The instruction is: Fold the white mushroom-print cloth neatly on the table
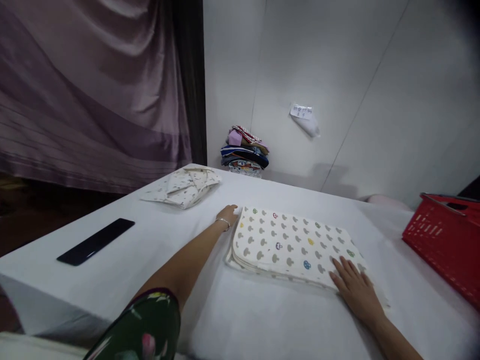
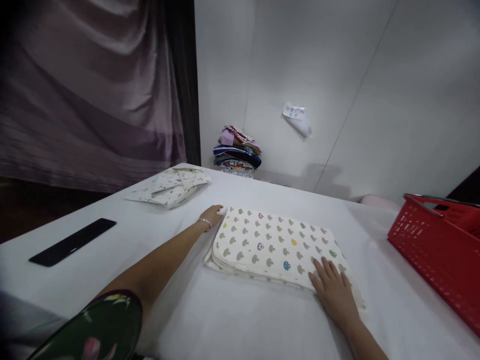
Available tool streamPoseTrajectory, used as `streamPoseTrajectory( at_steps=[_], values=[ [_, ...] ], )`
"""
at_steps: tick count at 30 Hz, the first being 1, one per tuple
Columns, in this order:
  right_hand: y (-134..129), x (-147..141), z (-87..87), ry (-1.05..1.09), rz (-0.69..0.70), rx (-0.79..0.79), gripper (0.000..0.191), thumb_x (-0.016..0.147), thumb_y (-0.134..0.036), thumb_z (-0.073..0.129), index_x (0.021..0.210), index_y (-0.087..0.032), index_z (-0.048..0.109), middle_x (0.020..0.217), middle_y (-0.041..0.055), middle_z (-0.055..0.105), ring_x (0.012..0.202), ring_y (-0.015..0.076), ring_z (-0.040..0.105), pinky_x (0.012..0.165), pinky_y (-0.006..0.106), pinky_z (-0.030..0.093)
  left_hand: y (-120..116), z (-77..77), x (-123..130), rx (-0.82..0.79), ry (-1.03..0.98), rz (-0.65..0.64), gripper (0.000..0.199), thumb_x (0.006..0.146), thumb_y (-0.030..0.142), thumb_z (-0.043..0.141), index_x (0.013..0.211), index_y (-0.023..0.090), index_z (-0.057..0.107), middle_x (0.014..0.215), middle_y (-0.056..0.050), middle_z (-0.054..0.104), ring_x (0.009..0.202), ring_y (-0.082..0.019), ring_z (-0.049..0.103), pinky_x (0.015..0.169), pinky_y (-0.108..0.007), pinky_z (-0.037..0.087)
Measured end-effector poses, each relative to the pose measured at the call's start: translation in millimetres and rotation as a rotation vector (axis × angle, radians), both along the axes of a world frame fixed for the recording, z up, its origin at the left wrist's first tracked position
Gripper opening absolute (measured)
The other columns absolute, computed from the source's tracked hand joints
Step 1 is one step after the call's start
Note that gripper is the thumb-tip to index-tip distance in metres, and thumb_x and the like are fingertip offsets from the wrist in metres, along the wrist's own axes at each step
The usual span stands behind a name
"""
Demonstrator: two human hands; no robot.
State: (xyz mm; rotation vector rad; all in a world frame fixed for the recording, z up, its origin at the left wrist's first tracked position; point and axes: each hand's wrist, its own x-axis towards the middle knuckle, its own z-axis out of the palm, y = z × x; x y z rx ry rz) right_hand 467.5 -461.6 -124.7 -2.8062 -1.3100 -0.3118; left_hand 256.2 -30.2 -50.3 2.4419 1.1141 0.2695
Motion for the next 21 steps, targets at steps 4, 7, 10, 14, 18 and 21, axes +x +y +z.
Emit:
streamPoseTrajectory(
  at_steps=[4,7,10,14,18,21],
  values=[
    [-1,-1,-0.9,-0.032,0.007,0.029,0.057,0.089,-0.05,0.024,0.14,-0.026,0.036,0.147,0.0044,0.03,0.136,0.0245,0.024,0.106,0.049,0.025,14,-13.2,16,0.01,-0.059,-0.095,0.045,0.08,0.035,0.052,0.124,0.023,0.052,0.125,-0.006,0.056,0.106,-0.019,0.055,0.09,-0.027,0.042],
    [-1,-1,-1.2,-0.02,-0.002,0.023,0.058,0.089,-0.051,0.022,0.14,-0.027,0.036,0.147,0.0033,0.031,0.136,0.0246,0.025,0.106,0.049,0.024,21,-19.8,24,0.019,-0.095,-0.156,0.044,0.08,0.035,0.052,0.123,0.024,0.055,0.121,-0.004,0.059,0.107,-0.02,0.054,0.092,-0.027,0.04],
    [-1,-1,-0.8,-0.016,-0.01,0.018,0.06,0.088,-0.053,0.02,0.14,-0.027,0.035,0.147,0.0021,0.03,0.136,0.0242,0.024,0.106,0.049,0.024,27,-24.4,30,0.022,-0.126,-0.186,0.042,0.078,0.031,0.054,0.119,0.025,0.059,0.114,-0.003,0.064,0.105,-0.02,0.054,0.092,-0.026,0.041],
    [-3,-3,-1.4,-0.022,-0.018,0.006,0.061,0.088,-0.054,0.018,0.141,-0.027,0.034,0.148,0.001,0.028,0.137,0.0232,0.022,0.107,0.048,0.024,36,-27.8,38,0.017,-0.159,-0.162,0.029,0.078,0.028,0.051,0.101,0.025,0.069,0.102,-0.002,0.068,0.101,-0.02,0.056,0.089,-0.026,0.042],
    [-5,-3,-2.2,-0.014,-0.017,-0.01,0.061,0.088,-0.054,0.018,0.141,-0.028,0.034,0.148,0.0001,0.027,0.137,0.0225,0.021,0.108,0.047,0.022,40,-30.5,42,-0.004,-0.182,-0.098,0.028,0.078,0.027,0.049,0.096,0.023,0.071,0.104,-0.004,0.068,0.1,-0.02,0.057,0.088,-0.027,0.042],
    [-4,-2,-1.3,0.004,-0.019,-0.02,0.06,0.089,-0.054,0.019,0.141,-0.027,0.033,0.149,0.0004,0.026,0.137,0.0227,0.02,0.108,0.047,0.022,43,-29.0,40,-0.047,-0.187,-0.088,0.027,0.077,0.027,0.052,0.095,0.023,0.071,0.103,-0.003,0.068,0.095,-0.017,0.06,0.085,-0.024,0.044]
  ],
)
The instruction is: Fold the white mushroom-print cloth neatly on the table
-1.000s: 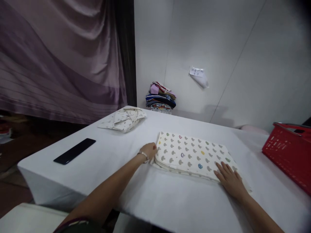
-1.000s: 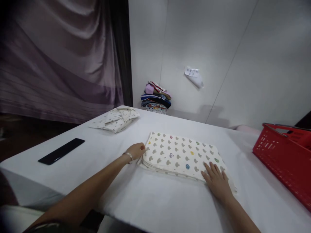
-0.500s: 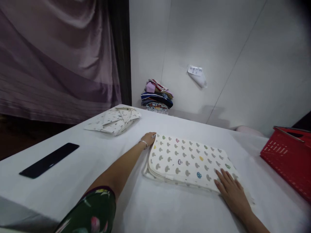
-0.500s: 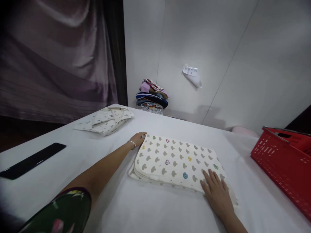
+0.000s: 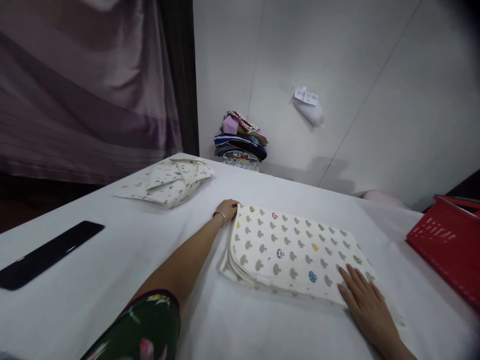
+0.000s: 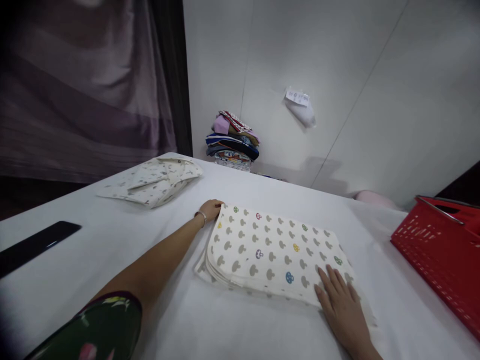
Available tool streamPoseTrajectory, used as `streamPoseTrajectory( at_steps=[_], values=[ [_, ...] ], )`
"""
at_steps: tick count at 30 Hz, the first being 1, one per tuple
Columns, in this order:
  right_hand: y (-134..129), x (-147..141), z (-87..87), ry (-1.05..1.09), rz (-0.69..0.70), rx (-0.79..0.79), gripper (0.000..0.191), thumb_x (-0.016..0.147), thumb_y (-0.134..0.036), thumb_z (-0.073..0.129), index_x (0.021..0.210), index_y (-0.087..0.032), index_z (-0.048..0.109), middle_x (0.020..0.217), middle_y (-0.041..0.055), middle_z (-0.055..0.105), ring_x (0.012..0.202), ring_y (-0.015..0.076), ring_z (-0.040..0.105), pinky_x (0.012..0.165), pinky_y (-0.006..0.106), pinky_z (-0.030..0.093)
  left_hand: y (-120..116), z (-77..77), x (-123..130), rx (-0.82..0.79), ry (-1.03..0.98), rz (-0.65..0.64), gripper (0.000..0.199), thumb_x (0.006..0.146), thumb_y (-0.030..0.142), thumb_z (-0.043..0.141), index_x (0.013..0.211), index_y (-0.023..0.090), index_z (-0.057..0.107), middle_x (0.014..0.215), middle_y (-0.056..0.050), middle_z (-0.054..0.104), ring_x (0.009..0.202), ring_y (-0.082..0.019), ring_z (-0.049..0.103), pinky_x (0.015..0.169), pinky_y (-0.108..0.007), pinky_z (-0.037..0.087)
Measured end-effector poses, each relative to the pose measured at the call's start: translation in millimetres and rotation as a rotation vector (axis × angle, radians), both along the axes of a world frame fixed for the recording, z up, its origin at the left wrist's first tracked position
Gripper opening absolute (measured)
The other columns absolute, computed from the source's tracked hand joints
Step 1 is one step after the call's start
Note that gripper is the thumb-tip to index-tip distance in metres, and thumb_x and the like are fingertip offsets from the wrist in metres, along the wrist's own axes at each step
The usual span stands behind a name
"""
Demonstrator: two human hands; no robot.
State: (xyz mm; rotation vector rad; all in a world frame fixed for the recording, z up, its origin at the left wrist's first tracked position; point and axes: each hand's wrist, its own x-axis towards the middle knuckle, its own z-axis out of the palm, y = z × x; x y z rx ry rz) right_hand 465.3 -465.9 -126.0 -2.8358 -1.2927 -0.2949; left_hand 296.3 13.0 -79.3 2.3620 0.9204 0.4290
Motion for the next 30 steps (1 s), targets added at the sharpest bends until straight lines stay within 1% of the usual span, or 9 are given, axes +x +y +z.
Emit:
streamPoseTrajectory(
  at_steps=[3,5,9,12,14,17,22,26,30],
  values=[
    [3,-2,4.1,0.019,-0.027,-0.003,0.059,0.09,-0.053,0.02,0.141,-0.027,0.034,0.149,0.0013,0.026,0.137,0.0231,0.02,0.108,0.047,0.021,0,10.4,-5,-0.045,0.008,-0.009,0.034,0.076,0.026,0.054,0.107,0.02,0.066,0.103,-0.003,0.069,0.091,-0.015,0.062,0.082,-0.022,0.046],
    [7,-6,9.1,0.023,-0.043,0.0,0.056,0.091,-0.051,0.022,0.14,-0.027,0.035,0.148,0.0018,0.028,0.137,0.023,0.021,0.108,0.047,0.022,-8,21.7,-6,-0.057,0.003,-0.007,0.044,0.078,0.028,0.052,0.12,0.017,0.058,0.114,-0.006,0.064,0.096,-0.016,0.061,0.084,-0.024,0.047],
    [14,-13,21.9,0.03,-0.069,-0.004,0.052,0.092,-0.047,0.024,0.139,-0.027,0.037,0.147,0.0028,0.03,0.136,0.0225,0.023,0.108,0.047,0.022,-51,38.3,-2,0.108,-0.016,-0.141,0.05,0.084,0.044,0.041,0.128,0.021,0.05,0.138,-0.006,0.046,0.125,-0.021,0.042,0.105,-0.035,0.032],
    [18,-18,30.1,0.043,-0.07,-0.008,0.051,0.093,-0.046,0.025,0.14,-0.026,0.036,0.148,0.0037,0.029,0.137,0.0217,0.022,0.108,0.046,0.021,-89,33.9,-5,0.307,0.108,-0.296,0.061,0.083,0.056,0.037,0.134,0.022,0.043,0.149,-0.006,0.029,0.137,-0.025,0.021,0.113,-0.045,0.014],
    [19,-20,34.2,0.063,-0.072,-0.01,0.051,0.094,-0.046,0.025,0.14,-0.026,0.036,0.148,0.0039,0.028,0.137,0.0213,0.022,0.109,0.045,0.02,-103,25.2,-10,0.318,0.255,-0.304,0.068,0.082,0.06,0.035,0.137,0.021,0.039,0.151,-0.007,0.022,0.139,-0.027,0.016,0.112,-0.05,0.011],
    [20,-21,39.5,0.13,-0.083,-0.028,0.052,0.093,-0.047,0.024,0.141,-0.026,0.033,0.15,0.0033,0.024,0.138,0.0213,0.018,0.109,0.045,0.017,-105,14.2,-16,0.307,0.373,-0.271,0.073,0.082,0.063,0.028,0.14,0.018,0.034,0.151,-0.008,0.019,0.139,-0.028,0.013,0.111,-0.053,0.011],
    [22,-15,59.1,0.352,-0.112,-0.086,0.056,0.092,-0.05,0.029,0.142,-0.026,0.03,0.151,0.0063,0.018,0.139,0.0239,0.012,0.108,0.05,0.014,-98,9.3,-15,0.365,0.385,-0.261,0.073,0.082,0.063,0.025,0.14,0.019,0.034,0.151,-0.007,0.02,0.14,-0.028,0.009,0.111,-0.054,0.007],
    [53,-12,83.8,0.382,-0.055,-0.059,0.061,0.091,-0.056,0.026,0.143,-0.025,0.027,0.153,0.0073,0.011,0.14,0.0236,0.003,0.108,0.05,0.009,-100,6.4,-12,0.395,0.384,-0.265,0.073,0.082,0.063,0.024,0.14,0.019,0.034,0.151,-0.006,0.02,0.14,-0.028,0.007,0.111,-0.054,0.006],
    [119,-14,94.5,0.338,0.1,0.028,0.066,0.091,-0.059,0.02,0.146,-0.023,0.02,0.154,0.0056,0.004,0.14,0.0205,-0.002,0.11,0.045,0.004,-102,7.6,-11,0.393,0.414,-0.255,0.074,0.082,0.063,0.023,0.141,0.019,0.033,0.151,-0.006,0.019,0.14,-0.028,0.007,0.11,-0.055,0.007]
  ],
)
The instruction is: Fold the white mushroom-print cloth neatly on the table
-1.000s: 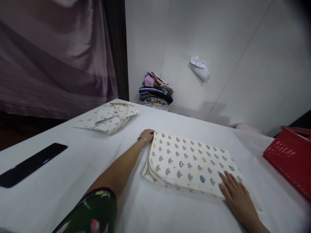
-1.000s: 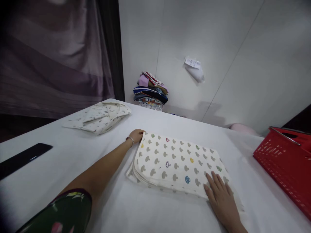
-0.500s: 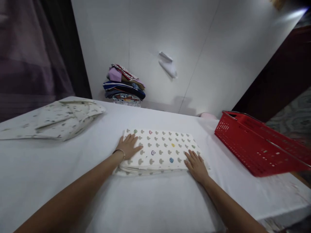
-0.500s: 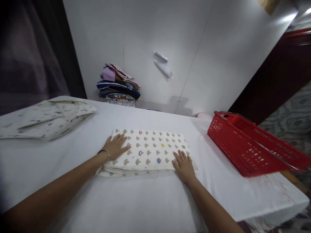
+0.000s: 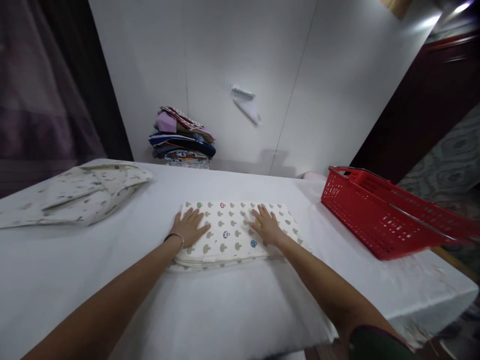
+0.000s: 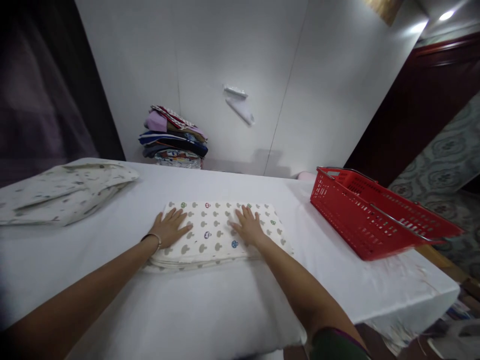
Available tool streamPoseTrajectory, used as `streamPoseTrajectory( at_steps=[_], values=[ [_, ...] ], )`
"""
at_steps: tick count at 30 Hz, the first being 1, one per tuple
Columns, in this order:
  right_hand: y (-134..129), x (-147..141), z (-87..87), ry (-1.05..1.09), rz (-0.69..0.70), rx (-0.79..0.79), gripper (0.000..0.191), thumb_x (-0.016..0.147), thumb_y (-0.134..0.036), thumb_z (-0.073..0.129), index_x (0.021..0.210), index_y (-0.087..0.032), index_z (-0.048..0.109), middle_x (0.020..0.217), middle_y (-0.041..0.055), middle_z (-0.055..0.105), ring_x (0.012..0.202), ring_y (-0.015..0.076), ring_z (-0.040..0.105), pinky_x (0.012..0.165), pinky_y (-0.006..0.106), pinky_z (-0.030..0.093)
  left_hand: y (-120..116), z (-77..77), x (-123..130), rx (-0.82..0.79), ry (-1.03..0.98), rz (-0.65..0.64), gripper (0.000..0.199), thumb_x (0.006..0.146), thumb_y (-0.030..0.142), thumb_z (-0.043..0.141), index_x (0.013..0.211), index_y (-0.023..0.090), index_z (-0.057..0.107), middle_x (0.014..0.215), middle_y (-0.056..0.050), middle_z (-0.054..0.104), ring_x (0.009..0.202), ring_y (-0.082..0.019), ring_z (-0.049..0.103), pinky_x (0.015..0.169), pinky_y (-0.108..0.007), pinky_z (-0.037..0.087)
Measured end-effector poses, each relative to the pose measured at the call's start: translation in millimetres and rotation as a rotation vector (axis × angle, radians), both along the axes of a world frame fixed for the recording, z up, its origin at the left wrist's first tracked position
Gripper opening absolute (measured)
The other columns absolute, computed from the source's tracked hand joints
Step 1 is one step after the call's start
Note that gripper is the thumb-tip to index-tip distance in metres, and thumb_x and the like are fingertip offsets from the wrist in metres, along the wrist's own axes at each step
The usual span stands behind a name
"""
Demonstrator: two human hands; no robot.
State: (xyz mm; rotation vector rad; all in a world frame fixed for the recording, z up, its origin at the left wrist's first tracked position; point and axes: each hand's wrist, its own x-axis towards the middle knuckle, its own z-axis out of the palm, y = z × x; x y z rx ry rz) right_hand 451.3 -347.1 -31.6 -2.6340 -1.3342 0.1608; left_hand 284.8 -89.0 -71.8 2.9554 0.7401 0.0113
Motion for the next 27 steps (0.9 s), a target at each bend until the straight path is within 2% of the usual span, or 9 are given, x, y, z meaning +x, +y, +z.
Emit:
streamPoseTrajectory(
  at_steps=[2,4,7,10,15,21,27],
  values=[
    [31,2,-2.2,-0.034,0.06,0.029,0.068,0.09,-0.061,0.018,0.146,-0.023,0.017,0.153,0.0054,0.004,0.14,0.0207,-0.002,0.11,0.046,0.002,-1,2.0,-1,-0.001,0.017,0.014,0.074,0.082,0.063,0.023,0.141,0.019,0.032,0.151,-0.005,0.019,0.14,-0.028,0.006,0.11,-0.055,0.007],
    [51,9,-7.9,-0.086,0.1,0.048,0.07,0.09,-0.062,0.015,0.147,-0.021,0.015,0.153,0.0053,0.003,0.14,0.0209,-0.004,0.11,0.046,-0.001,-1,3.8,-1,-0.006,0.024,0.029,0.075,0.081,0.064,0.022,0.141,0.02,0.031,0.151,-0.004,0.018,0.14,-0.028,0.004,0.11,-0.055,0.006],
    [60,27,-19.4,-0.073,0.035,-0.025,0.074,0.088,-0.063,0.011,0.147,-0.017,0.013,0.153,0.0065,0.003,0.14,0.0223,-0.004,0.109,0.047,-0.003,-2,5.3,-2,-0.026,0.025,0.045,0.078,0.08,0.068,0.022,0.142,0.022,0.03,0.152,-0.003,0.015,0.14,-0.029,0.002,0.11,-0.056,0.006],
    [56,46,-29.2,0.031,-0.067,-0.146,0.078,0.086,-0.066,0.008,0.147,-0.017,0.009,0.153,0.0062,0.002,0.14,0.0232,-0.003,0.109,0.048,0.0,-3,5.5,-2,-0.039,0.033,0.052,0.078,0.079,0.069,0.021,0.142,0.023,0.029,0.152,-0.003,0.014,0.14,-0.03,0.002,0.109,-0.058,0.007],
    [47,66,-32.2,0.067,-0.054,-0.144,0.071,0.088,-0.062,0.008,0.146,-0.023,0.015,0.154,0.0048,0.006,0.14,0.0217,0.001,0.108,0.047,0.006,-3,2.7,-1,-0.023,0.04,0.047,0.075,0.081,0.065,0.022,0.142,0.023,0.029,0.152,-0.003,0.015,0.14,-0.031,0.004,0.108,-0.06,0.008],
    [20,94,-37.5,0.002,-0.25,-0.183,0.073,0.087,-0.064,0.013,0.147,-0.021,0.013,0.154,0.005,0.004,0.14,0.0221,-0.001,0.108,0.05,-0.001,-1,-2.6,0,0.006,0.007,0.041,0.07,0.082,0.062,0.026,0.141,0.025,0.032,0.151,-0.004,0.021,0.139,-0.033,0.008,0.107,-0.061,0.01],
    [13,104,-36.2,0.059,-0.207,-0.149,0.071,0.088,-0.062,0.015,0.146,-0.021,0.018,0.153,0.0062,0.011,0.139,0.0227,0.005,0.108,0.051,0.005,-2,0.7,0,-0.007,0.042,0.041,0.07,0.082,0.061,0.025,0.142,0.025,0.03,0.152,-0.003,0.018,0.14,-0.031,0.008,0.107,-0.058,0.015]
  ],
)
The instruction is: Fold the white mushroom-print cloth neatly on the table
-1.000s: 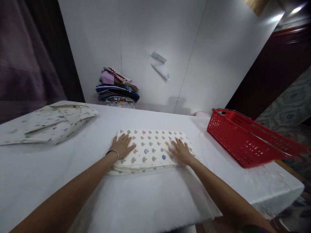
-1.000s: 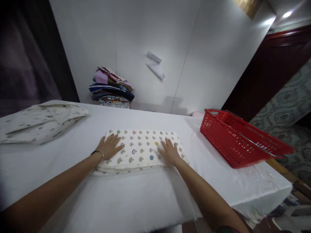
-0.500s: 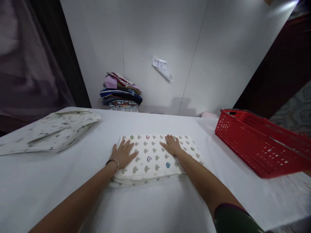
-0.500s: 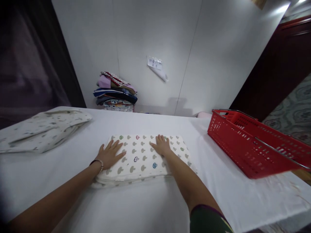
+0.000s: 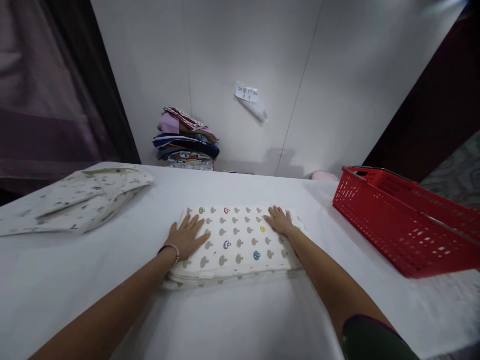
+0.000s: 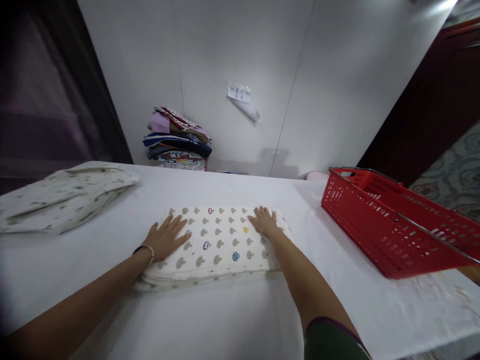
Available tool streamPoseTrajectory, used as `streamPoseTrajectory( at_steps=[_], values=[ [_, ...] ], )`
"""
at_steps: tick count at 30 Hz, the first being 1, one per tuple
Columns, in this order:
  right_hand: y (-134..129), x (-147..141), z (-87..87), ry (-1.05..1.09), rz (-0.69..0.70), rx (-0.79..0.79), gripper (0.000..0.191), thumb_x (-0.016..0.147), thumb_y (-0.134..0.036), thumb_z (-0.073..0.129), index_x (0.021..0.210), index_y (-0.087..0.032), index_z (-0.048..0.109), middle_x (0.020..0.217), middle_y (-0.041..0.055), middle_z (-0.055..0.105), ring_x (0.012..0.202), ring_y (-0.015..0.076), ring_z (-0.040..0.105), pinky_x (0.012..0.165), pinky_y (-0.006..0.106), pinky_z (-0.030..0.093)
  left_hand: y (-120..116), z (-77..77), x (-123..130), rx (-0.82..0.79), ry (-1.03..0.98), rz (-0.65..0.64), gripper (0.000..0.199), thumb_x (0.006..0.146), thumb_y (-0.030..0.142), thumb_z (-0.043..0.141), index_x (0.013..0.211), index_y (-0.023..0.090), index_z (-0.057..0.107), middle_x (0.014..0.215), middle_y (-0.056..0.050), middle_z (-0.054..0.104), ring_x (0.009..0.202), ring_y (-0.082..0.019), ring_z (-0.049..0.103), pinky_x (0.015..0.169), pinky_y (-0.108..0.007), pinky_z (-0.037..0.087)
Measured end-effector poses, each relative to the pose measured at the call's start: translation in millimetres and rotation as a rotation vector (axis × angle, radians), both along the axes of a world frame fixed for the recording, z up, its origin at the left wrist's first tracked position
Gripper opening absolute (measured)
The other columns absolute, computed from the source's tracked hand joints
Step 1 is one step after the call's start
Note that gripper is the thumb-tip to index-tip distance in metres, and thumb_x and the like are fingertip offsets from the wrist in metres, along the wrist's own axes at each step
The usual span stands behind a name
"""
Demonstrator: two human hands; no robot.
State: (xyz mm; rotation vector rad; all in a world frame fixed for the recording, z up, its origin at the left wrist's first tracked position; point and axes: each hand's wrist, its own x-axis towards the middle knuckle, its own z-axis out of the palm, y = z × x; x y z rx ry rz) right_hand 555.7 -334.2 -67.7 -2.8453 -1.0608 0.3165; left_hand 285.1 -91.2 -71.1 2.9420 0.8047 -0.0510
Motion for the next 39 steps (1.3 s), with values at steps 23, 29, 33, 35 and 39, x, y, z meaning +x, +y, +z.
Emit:
streamPoseTrajectory(
  at_steps=[23,29,33,35,39],
  values=[
    [-85,-32,-15.4,-0.126,-0.057,-0.016,0.067,0.088,-0.059,0.018,0.144,-0.022,0.025,0.152,0.0061,0.013,0.138,0.0269,0.012,0.104,0.06,0.017,-6,4.9,-3,-0.122,0.007,-0.049,0.076,0.081,0.068,0.02,0.144,0.025,0.022,0.154,-0.005,0.009,0.14,-0.029,0.002,0.107,-0.053,0.016],
    [-85,-31,-8.7,-0.108,-0.058,0.016,0.062,0.089,-0.057,0.019,0.141,-0.024,0.031,0.151,0.0074,0.019,0.138,0.0273,0.015,0.104,0.06,0.017,-11,21.0,-9,-0.166,-0.14,0.013,0.071,0.082,0.065,0.026,0.141,0.024,0.03,0.152,-0.006,0.018,0.139,-0.028,0.011,0.109,-0.051,0.012],
    [-93,-55,-2.3,-0.159,0.001,0.12,0.056,0.092,-0.05,0.016,0.139,-0.024,0.034,0.15,0.0083,0.022,0.138,0.0267,0.014,0.104,0.059,0.018,-21,30.7,-33,-0.139,-0.352,0.031,0.058,0.087,0.058,0.024,0.131,0.026,0.045,0.146,-0.004,0.034,0.135,-0.023,0.025,0.11,-0.045,0.017],
    [-95,-77,-1.1,-0.144,0.068,0.169,0.057,0.093,-0.049,0.015,0.14,-0.023,0.034,0.15,0.0075,0.023,0.139,0.024,0.013,0.106,0.055,0.016,-32,27.0,-52,-0.121,-0.366,-0.063,0.054,0.088,0.056,0.027,0.125,0.025,0.051,0.142,-0.004,0.041,0.133,-0.021,0.031,0.11,-0.043,0.018],
    [-91,-119,-6.0,-0.114,0.234,0.168,0.058,0.092,-0.053,0.018,0.14,-0.025,0.034,0.15,0.0038,0.024,0.139,0.0219,0.013,0.11,0.051,0.011,-54,9.1,-90,-0.111,-0.288,-0.245,0.053,0.087,0.055,0.034,0.127,0.025,0.05,0.143,-0.004,0.039,0.134,-0.021,0.029,0.111,-0.045,0.015]
  ],
)
